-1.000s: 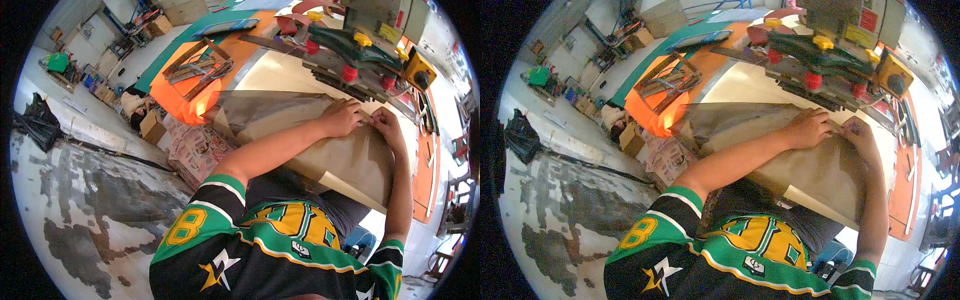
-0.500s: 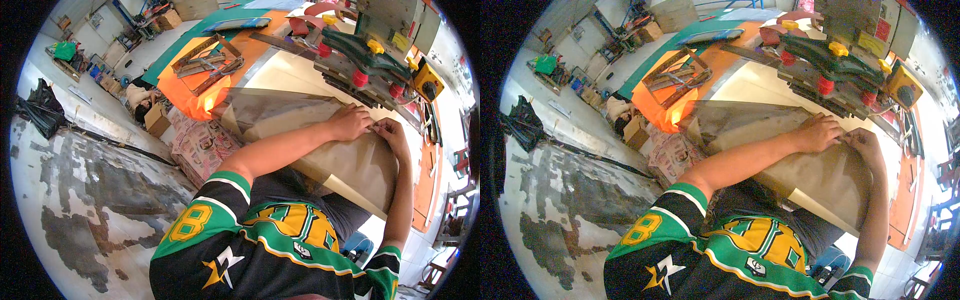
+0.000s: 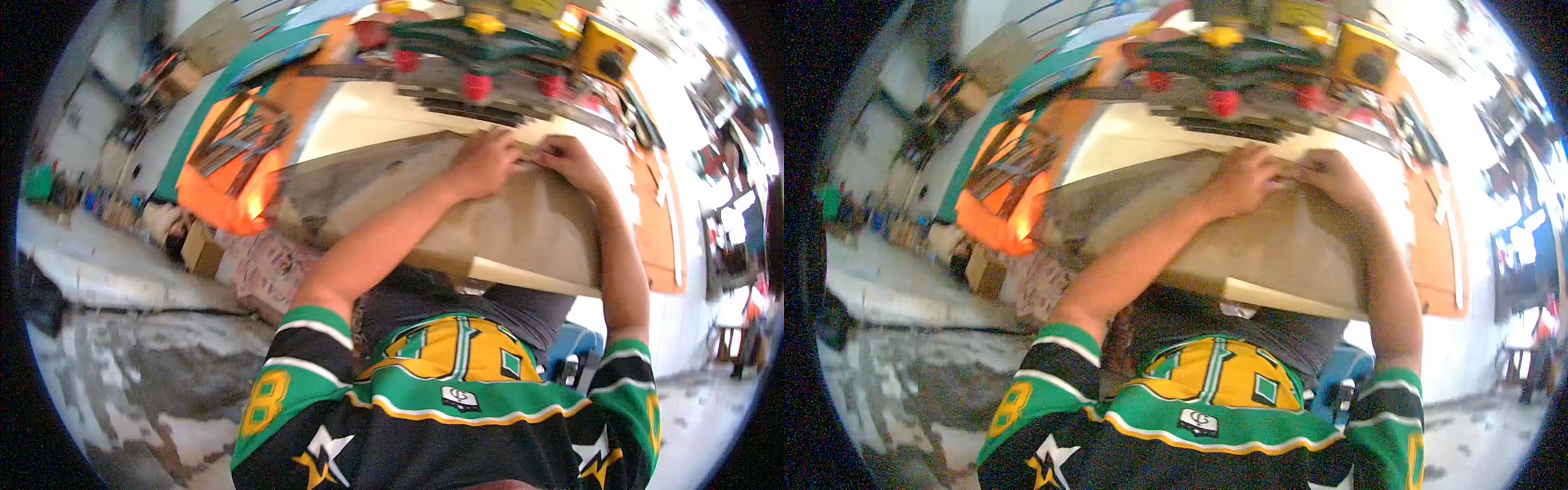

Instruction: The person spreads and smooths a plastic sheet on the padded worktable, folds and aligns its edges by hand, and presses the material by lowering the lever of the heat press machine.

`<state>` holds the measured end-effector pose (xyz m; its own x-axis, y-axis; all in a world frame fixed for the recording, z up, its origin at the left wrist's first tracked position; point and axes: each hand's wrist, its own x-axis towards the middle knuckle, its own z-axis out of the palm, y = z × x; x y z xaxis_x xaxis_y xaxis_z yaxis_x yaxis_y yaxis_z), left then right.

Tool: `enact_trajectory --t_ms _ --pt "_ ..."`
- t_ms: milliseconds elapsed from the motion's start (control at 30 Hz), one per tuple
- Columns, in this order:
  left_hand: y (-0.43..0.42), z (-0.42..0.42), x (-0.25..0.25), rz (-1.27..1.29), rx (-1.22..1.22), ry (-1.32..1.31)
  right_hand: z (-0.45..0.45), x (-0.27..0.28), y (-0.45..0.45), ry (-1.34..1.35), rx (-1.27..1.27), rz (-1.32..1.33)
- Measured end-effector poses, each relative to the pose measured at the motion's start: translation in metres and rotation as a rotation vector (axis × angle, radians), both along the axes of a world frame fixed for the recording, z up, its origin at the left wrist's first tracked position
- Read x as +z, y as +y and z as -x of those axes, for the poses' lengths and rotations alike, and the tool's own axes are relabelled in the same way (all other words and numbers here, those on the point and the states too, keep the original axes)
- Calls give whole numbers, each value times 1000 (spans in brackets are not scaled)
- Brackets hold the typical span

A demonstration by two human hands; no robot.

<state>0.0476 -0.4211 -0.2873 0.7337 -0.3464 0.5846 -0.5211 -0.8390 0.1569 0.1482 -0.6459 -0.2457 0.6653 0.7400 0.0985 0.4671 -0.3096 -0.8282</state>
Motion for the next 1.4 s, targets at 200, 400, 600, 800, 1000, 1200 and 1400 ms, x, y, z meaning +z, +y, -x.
enact_trajectory --t_ms 200,400,600,800,1000,1200,1400 --pt "3 8 18 66 -25 135 -4 1 -1 -64 16 60" --pt "4 5 15 62 -36 118 -4 6 -3 -188 39 74" --pt "2 9 24 88 -71 104 -2 6 -6 -166 46 41" --pt "2 10 26 102 -84 127 -6 5 -7 -183 83 30" --pt "0 11 28 46 -123 95 -8 5 -7 -216 126 16" --pt "1 12 29 20 -144 81 -6 4 -5 -216 97 56" --pt "0 13 26 -7 -111 73 -9 8 -7 -187 122 146"
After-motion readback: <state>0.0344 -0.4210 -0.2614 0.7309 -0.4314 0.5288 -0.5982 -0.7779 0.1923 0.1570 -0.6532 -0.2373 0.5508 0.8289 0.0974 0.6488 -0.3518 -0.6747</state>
